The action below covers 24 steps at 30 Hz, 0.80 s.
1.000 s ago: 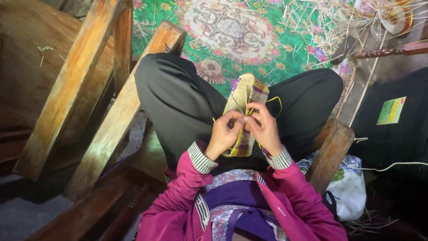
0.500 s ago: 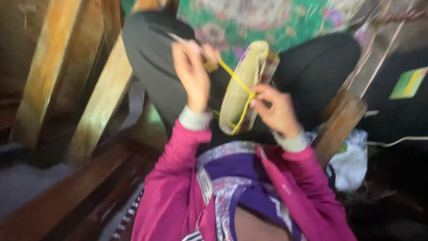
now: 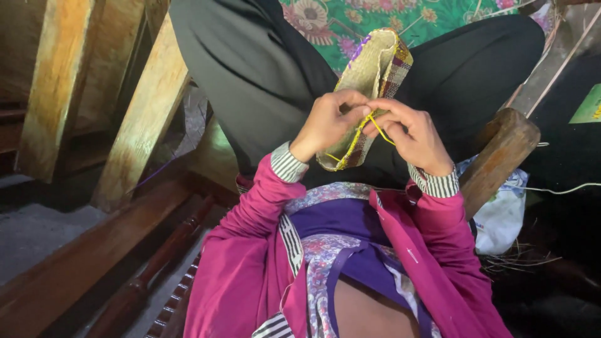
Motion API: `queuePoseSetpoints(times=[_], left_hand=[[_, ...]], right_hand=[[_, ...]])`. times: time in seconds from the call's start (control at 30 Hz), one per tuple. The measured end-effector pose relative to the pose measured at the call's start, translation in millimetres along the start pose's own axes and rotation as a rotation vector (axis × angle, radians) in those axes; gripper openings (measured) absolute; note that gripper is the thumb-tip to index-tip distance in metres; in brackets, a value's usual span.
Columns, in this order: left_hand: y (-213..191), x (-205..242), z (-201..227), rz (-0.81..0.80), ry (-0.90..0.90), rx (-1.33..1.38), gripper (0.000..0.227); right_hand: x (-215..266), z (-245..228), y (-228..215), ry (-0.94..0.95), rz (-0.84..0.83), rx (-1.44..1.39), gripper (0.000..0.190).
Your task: Interlacing yellow plastic strips into a woven pouch to finish the edges.
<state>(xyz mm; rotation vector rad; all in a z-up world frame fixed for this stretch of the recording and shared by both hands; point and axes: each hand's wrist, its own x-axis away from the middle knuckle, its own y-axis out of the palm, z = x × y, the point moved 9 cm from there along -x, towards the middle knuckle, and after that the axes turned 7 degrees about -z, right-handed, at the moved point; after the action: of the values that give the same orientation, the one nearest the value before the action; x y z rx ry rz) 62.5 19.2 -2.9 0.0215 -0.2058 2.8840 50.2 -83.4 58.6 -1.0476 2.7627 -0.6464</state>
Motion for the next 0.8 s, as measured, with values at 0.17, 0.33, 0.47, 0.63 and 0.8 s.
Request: queuePoseSetpoints(times=[0.17,0.33,0.47,0.63,0.8], left_hand=[[-19.5,-0.8,41.1,0.105,0.245,-0.122,0.011],[-52.3,18.2,78.3,0.440,0.316,-0.147,0.019],[-26.5,45.4,102.0,0.551,0.418,-0.740,0.016],[10.7,14.8,10.1,0.155,-0.009,-0.171,0.019],[8.6,4.6,-19.8,0.338,0.031,0.163,0.015]], right_hand=[[1.3,-6.2,1.8,-0.020,-0.015,0.062,0.042],[4.6,-1.9,-0.6,-0.025,-0.002,0.059,0.043],[3.4,-2.9,-0.9,-0.019,-0.015,0.092,0.042],[11.1,-1.1,1.9,0.021,0.012,0.003,0.044],[24.0,20.0,8.3,0.102,0.188,-0.056,0.031]])
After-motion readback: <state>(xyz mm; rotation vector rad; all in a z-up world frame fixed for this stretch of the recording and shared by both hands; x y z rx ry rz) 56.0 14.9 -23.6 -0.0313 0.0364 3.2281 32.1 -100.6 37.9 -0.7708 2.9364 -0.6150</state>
